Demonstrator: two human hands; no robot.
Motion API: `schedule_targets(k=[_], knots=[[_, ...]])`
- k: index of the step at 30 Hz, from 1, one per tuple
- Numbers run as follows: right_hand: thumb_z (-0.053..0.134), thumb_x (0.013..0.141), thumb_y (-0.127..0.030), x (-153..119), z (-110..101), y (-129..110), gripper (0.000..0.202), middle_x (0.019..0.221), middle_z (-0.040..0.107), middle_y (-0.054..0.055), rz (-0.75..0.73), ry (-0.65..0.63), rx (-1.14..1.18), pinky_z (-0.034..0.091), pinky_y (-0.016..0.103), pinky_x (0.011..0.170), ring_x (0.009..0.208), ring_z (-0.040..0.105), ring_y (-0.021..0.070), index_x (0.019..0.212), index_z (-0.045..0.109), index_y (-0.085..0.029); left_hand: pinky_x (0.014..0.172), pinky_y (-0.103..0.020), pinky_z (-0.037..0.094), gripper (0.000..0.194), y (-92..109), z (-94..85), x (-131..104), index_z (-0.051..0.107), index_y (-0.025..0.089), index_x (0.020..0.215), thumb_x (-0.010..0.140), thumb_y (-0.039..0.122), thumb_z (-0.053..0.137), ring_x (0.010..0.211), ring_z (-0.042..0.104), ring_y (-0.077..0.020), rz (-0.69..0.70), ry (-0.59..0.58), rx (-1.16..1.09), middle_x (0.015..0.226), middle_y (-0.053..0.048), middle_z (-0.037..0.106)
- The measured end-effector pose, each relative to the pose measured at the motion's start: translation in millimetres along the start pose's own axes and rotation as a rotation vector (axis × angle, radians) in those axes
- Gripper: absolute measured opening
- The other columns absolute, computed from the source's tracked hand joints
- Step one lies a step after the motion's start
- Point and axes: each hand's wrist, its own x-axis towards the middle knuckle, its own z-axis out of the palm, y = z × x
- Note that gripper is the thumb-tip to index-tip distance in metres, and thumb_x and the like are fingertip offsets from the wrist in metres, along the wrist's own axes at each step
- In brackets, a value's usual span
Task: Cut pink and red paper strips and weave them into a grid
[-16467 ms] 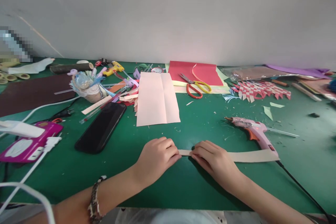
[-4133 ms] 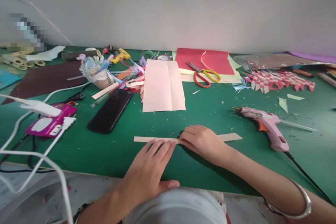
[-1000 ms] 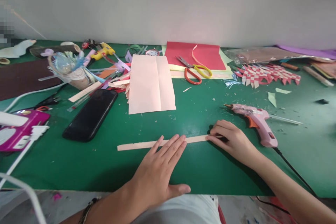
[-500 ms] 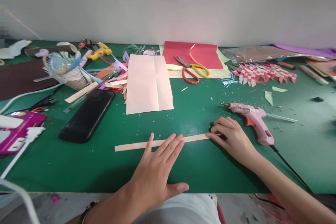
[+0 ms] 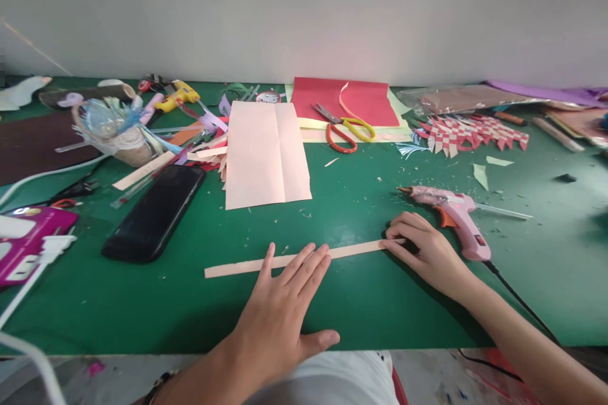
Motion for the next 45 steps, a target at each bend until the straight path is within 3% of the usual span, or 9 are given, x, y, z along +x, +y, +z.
schedule_targets(k=[16,26,29,32,34,38,45], knots=[[0.046,0.084,-0.037,-5,6,6,0.024,0.074,0.053,0.004,0.043,0.078,-0.162,0.039,0.033,0.064,0.068,0.050,0.0173,0.070,0.054,-0.020,0.103,-0.058,-0.001,0.074,0,-1.4,-1,0.010,0.018,0.140,0.083,0.063,0.025,0.128,0.025,-0.0277,-0.024,-0.028,-0.042,0.144,-0.005,0.022],[0.047,0.084,-0.037,-7,8,5,0.024,0.072,0.053,0.004,0.051,0.110,-0.226,0.040,0.033,0.061,0.066,0.051,0.0180,0.067,0.052,-0.020,0.104,-0.056,0.004,0.072,-18,-5.7,-24,0.009,0.021,0.140,0.084,0.060,0.028,0.128,0.027,-0.0276,-0.070,-0.049,-0.010,0.143,-0.006,0.025],[0.046,0.084,-0.035,-7,7,-5,0.017,0.082,0.057,0.007,0.040,0.149,-0.346,0.042,0.037,0.068,0.075,0.053,0.0219,0.082,0.055,-0.020,0.104,-0.055,0.000,0.072,-20,-5.8,-27,0.010,0.020,0.140,0.084,0.061,0.028,0.129,0.026,-0.0267,-0.070,-0.040,-0.004,0.143,-0.006,0.024],[0.041,0.087,-0.028,-6,13,-35,0.033,0.115,0.054,0.014,-0.037,0.193,-0.490,0.033,0.047,0.090,0.108,0.046,0.0290,0.118,0.047,-0.018,0.104,-0.054,-0.004,0.072,-19,-3.9,-28,0.011,0.020,0.140,0.084,0.061,0.029,0.129,0.025,-0.0260,-0.066,-0.027,0.005,0.143,-0.005,0.024],[0.036,0.089,-0.027,-5,23,-62,0.041,0.132,0.043,0.011,-0.139,0.124,-0.492,0.024,0.047,0.099,0.123,0.034,0.0269,0.129,0.038,-0.016,0.104,-0.054,-0.006,0.072,-18,-2.2,-28,0.012,0.019,0.140,0.084,0.060,0.029,0.129,0.024,-0.0259,-0.066,-0.016,0.012,0.143,-0.005,0.024],[0.031,0.087,-0.049,-5,45,-101,0.063,0.143,0.025,0.006,-0.301,-0.096,-0.364,0.023,0.042,0.103,0.131,0.022,0.0223,0.138,0.023,-0.011,0.104,-0.053,-0.007,0.074,-18,-0.6,-29,0.011,0.017,0.140,0.083,0.061,0.028,0.130,0.021,-0.0258,-0.057,-0.011,0.010,0.143,-0.005,0.024],[0.030,0.086,-0.052,-5,47,-93,0.069,0.145,0.014,0.004,-0.250,-0.216,-0.290,0.023,0.041,0.105,0.132,0.020,0.0210,0.141,0.013,-0.015,0.106,-0.050,0.002,0.075,-29,-4.7,-35,0.008,0.020,0.141,0.082,0.063,0.029,0.130,0.023,-0.0255,-0.052,-0.046,0.009,0.143,-0.005,0.024]])
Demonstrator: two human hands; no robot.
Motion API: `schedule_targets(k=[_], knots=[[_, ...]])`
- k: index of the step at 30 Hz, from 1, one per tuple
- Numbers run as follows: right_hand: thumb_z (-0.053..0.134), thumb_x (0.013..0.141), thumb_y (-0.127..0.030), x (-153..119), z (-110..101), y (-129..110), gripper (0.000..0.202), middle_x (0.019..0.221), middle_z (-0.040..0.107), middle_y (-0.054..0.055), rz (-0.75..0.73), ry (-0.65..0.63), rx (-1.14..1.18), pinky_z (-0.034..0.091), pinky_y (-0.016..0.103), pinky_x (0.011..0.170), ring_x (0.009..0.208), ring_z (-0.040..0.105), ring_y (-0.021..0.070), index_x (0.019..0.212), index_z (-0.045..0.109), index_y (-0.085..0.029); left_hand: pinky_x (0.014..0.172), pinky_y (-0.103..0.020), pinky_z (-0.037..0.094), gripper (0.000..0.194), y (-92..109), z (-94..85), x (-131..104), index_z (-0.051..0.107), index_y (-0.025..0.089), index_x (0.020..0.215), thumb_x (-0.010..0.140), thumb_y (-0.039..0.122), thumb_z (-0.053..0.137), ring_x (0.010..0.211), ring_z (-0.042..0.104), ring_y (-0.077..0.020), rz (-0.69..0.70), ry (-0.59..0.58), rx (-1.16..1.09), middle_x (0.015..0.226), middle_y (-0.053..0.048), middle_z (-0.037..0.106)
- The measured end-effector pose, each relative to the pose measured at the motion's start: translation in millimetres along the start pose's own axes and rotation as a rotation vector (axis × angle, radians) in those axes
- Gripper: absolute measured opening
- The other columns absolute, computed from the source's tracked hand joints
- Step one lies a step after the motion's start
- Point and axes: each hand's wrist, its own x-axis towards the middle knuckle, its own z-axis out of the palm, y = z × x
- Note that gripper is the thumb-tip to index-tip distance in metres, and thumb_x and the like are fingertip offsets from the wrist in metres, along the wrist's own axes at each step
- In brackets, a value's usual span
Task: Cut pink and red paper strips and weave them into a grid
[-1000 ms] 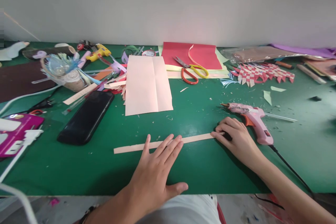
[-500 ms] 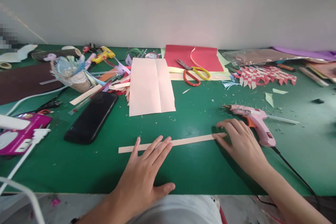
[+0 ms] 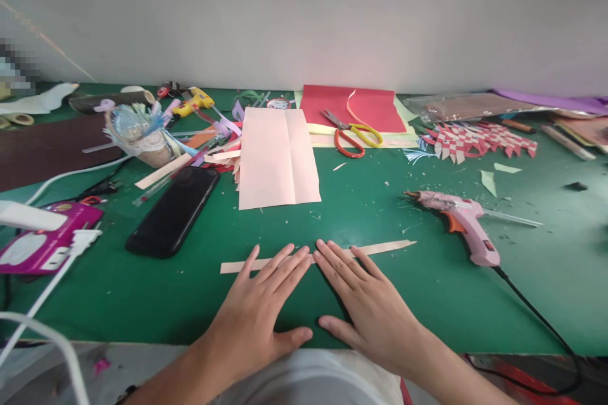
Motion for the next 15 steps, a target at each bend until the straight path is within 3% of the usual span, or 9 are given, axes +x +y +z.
schedule_targets(k=[10,15], knots=[[0.033,0.087,-0.046,-46,-3,48,0.066,0.145,0.018,0.003,0.131,0.020,-0.198,0.025,0.041,0.103,0.132,0.021,0.0204,0.141,0.008,-0.017,0.105,-0.043,0.010,0.072,-16,-3.3,-15,0.007,0.020,0.141,0.084,0.060,0.028,0.130,0.023,-0.0243,0.009,-0.020,0.090,0.144,-0.003,0.023],[0.033,0.087,-0.046,-59,-2,54,0.067,0.144,0.021,0.002,0.208,0.030,-0.245,0.025,0.043,0.102,0.131,0.024,0.0210,0.141,0.005,-0.019,0.104,-0.037,0.014,0.072,-24,-4.2,-31,0.009,0.020,0.141,0.085,0.056,0.033,0.130,0.025,-0.0229,-0.029,0.002,0.166,0.143,-0.003,0.025]])
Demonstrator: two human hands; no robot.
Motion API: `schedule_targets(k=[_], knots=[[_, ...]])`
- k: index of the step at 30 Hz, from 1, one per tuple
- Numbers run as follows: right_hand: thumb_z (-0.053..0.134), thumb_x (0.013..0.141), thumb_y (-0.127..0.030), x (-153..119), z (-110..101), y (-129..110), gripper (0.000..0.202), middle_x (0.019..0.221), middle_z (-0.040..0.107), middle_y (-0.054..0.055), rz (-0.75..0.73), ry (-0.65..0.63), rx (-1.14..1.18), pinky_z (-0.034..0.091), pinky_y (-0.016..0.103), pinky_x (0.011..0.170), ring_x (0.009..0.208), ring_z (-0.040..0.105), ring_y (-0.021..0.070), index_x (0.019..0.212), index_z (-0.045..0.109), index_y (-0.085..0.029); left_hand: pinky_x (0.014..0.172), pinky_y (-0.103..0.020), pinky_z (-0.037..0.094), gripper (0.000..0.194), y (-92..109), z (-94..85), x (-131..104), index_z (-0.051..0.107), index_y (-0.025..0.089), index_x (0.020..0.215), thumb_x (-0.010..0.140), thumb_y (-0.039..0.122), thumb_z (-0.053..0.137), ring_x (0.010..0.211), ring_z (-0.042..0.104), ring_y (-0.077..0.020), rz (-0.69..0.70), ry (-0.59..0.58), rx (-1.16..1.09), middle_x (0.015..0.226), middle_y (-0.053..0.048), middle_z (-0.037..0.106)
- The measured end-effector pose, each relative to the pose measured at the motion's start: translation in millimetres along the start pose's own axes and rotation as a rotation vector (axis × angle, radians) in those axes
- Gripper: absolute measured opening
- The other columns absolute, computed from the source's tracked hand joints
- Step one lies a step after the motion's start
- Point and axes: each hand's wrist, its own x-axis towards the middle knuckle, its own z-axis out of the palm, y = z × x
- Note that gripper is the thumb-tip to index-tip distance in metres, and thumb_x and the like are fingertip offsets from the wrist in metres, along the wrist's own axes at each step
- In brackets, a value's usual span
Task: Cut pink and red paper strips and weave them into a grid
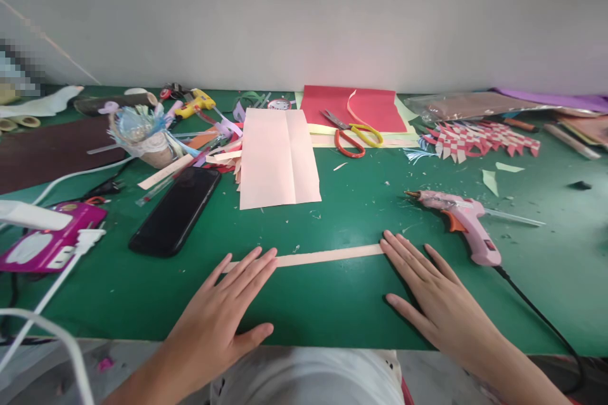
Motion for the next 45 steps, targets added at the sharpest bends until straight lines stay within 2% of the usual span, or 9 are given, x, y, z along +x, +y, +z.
schedule_targets(k=[11,15,18,23,28,33,36,41,45], knots=[[0.037,0.086,-0.044,7,-5,-2,0.058,0.136,0.040,0.008,-0.003,0.091,0.015,0.028,0.049,0.098,0.119,0.043,0.0246,0.137,0.025,-0.020,0.101,-0.037,0.020,0.061,-16,0.6,-33,0.024,0.022,0.137,0.084,0.048,0.040,0.120,0.040,-0.0222,-0.123,0.077,0.084,0.135,-0.005,0.041],[0.043,0.087,-0.033,32,-11,-8,0.033,0.117,0.056,0.006,-0.052,0.160,0.143,0.030,0.046,0.098,0.104,0.053,0.0204,0.117,0.048,-0.022,0.097,-0.037,0.026,0.043,-16,-9.8,-11,0.046,0.022,0.121,0.084,0.045,0.044,0.106,0.050,-0.0216,-0.138,0.142,0.046,0.120,-0.004,0.055],[0.043,0.088,-0.024,55,-13,-15,0.021,0.097,0.060,0.005,-0.157,0.140,0.242,0.044,0.032,0.076,0.085,0.056,0.0163,0.105,0.055,-0.022,0.095,-0.037,0.029,0.039,-7,-17.0,15,0.047,0.021,0.118,0.085,0.041,0.046,0.103,0.050,-0.0212,-0.082,0.144,-0.003,0.115,-0.004,0.056],[0.038,0.088,-0.013,76,-14,-22,0.020,0.075,0.055,0.003,-0.370,0.165,0.045,0.038,0.029,0.063,0.067,0.051,0.0154,0.093,0.057,-0.017,0.075,-0.032,0.038,0.034,3,-23.4,55,0.049,0.019,0.111,0.082,0.035,0.054,0.089,0.053,-0.0200,-0.006,0.089,-0.058,0.102,-0.004,0.057],[0.038,0.087,-0.014,83,-17,-24,0.017,0.080,0.053,0.004,-0.241,0.093,0.231,0.037,0.029,0.064,0.071,0.049,0.0153,0.081,0.054,-0.017,0.065,-0.027,0.035,0.015,4,-30.3,75,0.054,0.017,0.090,0.084,0.032,0.053,0.079,0.054,-0.0171,0.049,0.030,-0.063,0.085,-0.001,0.057],[0.037,0.088,-0.019,87,-26,-22,0.015,0.081,0.052,0.003,-0.169,-0.023,0.624,0.040,0.025,0.065,0.073,0.049,0.0131,0.077,0.047,-0.018,0.062,-0.029,0.034,0.056,10,-28.4,84,0.035,0.012,0.126,0.082,0.042,0.052,0.078,0.056,-0.0208,0.157,0.136,0.116,0.091,-0.007,0.060],[0.031,0.091,-0.023,89,-37,-19,0.021,0.071,0.052,0.000,-0.125,-0.129,0.745,0.038,0.022,0.058,0.062,0.048,0.0110,0.076,0.046,-0.019,0.056,-0.027,0.033,0.023,11,-26.1,89,0.050,0.014,0.107,0.090,0.027,0.041,0.067,0.056,-0.0175,0.219,0.148,0.143,0.075,-0.004,0.060],[0.039,0.089,-0.032,91,-51,-24,0.023,0.084,0.060,0.002,-0.241,-0.063,0.562,0.036,0.025,0.061,0.069,0.054,0.0141,0.106,0.047,-0.020,0.048,-0.026,0.031,0.028,9,-41.2,92,0.055,0.016,0.076,0.092,0.019,0.032,0.050,0.055,-0.0157,0.232,0.031,-0.052,0.058,-0.002,0.058],[0.030,0.091,-0.028,97,-49,-31,0.026,0.071,0.059,0.001,-0.344,-0.021,0.342,0.028,0.024,0.053,0.057,0.050,0.0124,0.082,0.053,-0.019,0.050,-0.022,0.036,0.039,8,-58.1,92,0.054,0.016,0.062,0.092,0.028,0.032,0.051,0.057,-0.0130,0.132,-0.101,-0.395,0.055,0.000,0.060]])
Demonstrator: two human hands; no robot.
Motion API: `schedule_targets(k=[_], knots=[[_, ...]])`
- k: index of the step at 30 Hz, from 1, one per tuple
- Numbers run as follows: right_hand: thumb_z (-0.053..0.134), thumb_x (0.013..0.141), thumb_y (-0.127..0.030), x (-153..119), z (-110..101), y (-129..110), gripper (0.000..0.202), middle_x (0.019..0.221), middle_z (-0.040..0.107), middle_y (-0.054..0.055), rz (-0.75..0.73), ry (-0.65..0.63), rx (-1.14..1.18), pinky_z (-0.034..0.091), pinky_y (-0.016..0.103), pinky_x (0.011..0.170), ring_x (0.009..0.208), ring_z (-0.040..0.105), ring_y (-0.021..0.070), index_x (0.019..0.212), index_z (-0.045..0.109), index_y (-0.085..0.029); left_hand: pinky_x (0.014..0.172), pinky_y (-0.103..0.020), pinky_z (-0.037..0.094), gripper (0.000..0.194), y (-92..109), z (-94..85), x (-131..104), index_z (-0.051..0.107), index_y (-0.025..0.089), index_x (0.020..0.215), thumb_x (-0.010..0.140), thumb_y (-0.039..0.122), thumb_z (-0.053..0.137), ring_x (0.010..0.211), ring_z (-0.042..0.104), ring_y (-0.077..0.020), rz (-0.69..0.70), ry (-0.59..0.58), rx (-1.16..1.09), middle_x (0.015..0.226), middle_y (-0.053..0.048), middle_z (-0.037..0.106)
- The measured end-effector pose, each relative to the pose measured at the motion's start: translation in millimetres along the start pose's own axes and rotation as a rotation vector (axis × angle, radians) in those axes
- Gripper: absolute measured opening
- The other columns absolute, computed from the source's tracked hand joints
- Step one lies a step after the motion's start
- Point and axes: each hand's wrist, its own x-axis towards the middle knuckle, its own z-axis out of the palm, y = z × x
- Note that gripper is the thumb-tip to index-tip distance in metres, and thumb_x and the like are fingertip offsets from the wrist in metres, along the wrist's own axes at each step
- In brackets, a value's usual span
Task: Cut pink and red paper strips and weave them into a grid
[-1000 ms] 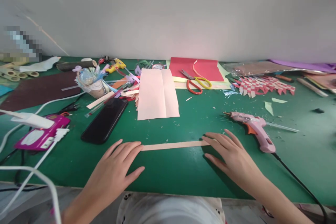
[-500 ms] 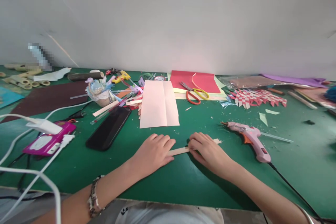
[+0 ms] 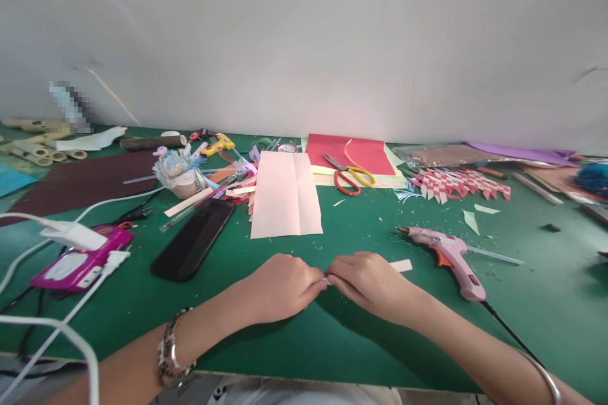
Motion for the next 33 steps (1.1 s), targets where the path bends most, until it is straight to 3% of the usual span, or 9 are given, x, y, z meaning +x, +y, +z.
schedule_targets(k=[2,7,9,12,16,25,29,33], knots=[[0.029,0.092,-0.026,4,3,0,0.031,0.064,0.057,0.000,-0.035,-0.001,-0.025,0.025,0.024,0.050,0.052,0.047,0.0108,0.072,0.051,-0.018,0.052,-0.020,0.039,0.040,-1,-2.6,0,0.053,0.016,0.060,0.091,0.029,0.033,0.049,0.057,-0.0109,-0.042,-0.044,-0.175,0.056,0.001,0.063],[0.037,0.085,-0.020,9,0,-3,0.020,0.059,0.057,-0.002,-0.023,0.001,0.061,0.022,0.021,0.048,0.047,0.043,0.0079,0.074,0.054,-0.018,0.051,-0.017,0.044,0.034,-9,-0.7,0,0.056,0.015,0.076,0.092,0.031,0.030,0.043,0.056,-0.0083,-0.122,-0.187,-0.652,0.059,0.000,0.065],[0.041,0.081,-0.018,9,-3,-5,0.017,0.055,0.056,-0.002,0.009,-0.026,0.088,0.021,0.020,0.047,0.045,0.040,0.0074,0.072,0.056,-0.019,0.051,-0.018,0.044,0.036,-11,-1.2,-1,0.056,0.014,0.076,0.091,0.034,0.031,0.043,0.056,-0.0086,-0.124,-0.235,-0.739,0.059,-0.001,0.065],[0.045,0.074,-0.015,9,-5,-6,0.014,0.051,0.054,-0.003,0.044,-0.056,0.120,0.019,0.020,0.045,0.042,0.035,0.0067,0.067,0.057,-0.018,0.052,-0.018,0.045,0.039,-12,-3.6,-3,0.059,0.013,0.074,0.090,0.038,0.033,0.044,0.056,-0.0089,-0.102,-0.265,-0.738,0.062,-0.004,0.067],[0.046,0.065,-0.011,3,-8,2,0.012,0.046,0.042,-0.005,0.121,-0.037,0.096,0.018,0.020,0.044,0.042,0.025,0.0066,0.060,0.054,-0.018,0.056,-0.020,0.046,0.042,-15,-7.6,-5,0.064,0.014,0.089,0.090,0.042,0.033,0.044,0.057,-0.0091,-0.107,-0.269,-0.756,0.066,-0.005,0.069],[0.038,0.067,-0.008,-28,-25,26,0.016,0.048,0.026,-0.007,0.195,-0.107,0.252,0.017,0.020,0.043,0.046,0.018,0.0074,0.054,0.037,-0.018,0.051,-0.019,0.045,0.041,-40,-13.1,-19,0.066,0.013,0.088,0.087,0.045,0.040,0.043,0.057,-0.0096,-0.134,-0.336,-0.893,0.064,-0.006,0.069],[0.039,0.068,-0.009,-41,-26,45,0.018,0.047,0.028,-0.006,0.253,-0.078,0.158,0.018,0.021,0.044,0.045,0.022,0.0075,0.053,0.038,-0.018,0.050,-0.018,0.045,0.040,-50,-12.0,-28,0.066,0.013,0.086,0.087,0.044,0.041,0.043,0.057,-0.0096,-0.147,-0.351,-0.882,0.062,-0.005,0.069],[0.038,0.079,-0.017,-45,-33,51,0.022,0.050,0.046,-0.004,0.388,0.082,0.060,0.033,0.022,0.051,0.048,0.041,0.0098,0.059,0.047,-0.020,0.050,-0.018,0.046,0.040,-52,-16.2,-33,0.067,0.013,0.083,0.086,0.044,0.041,0.043,0.057,-0.0096,-0.216,-0.347,-0.795,0.061,-0.005,0.068]])
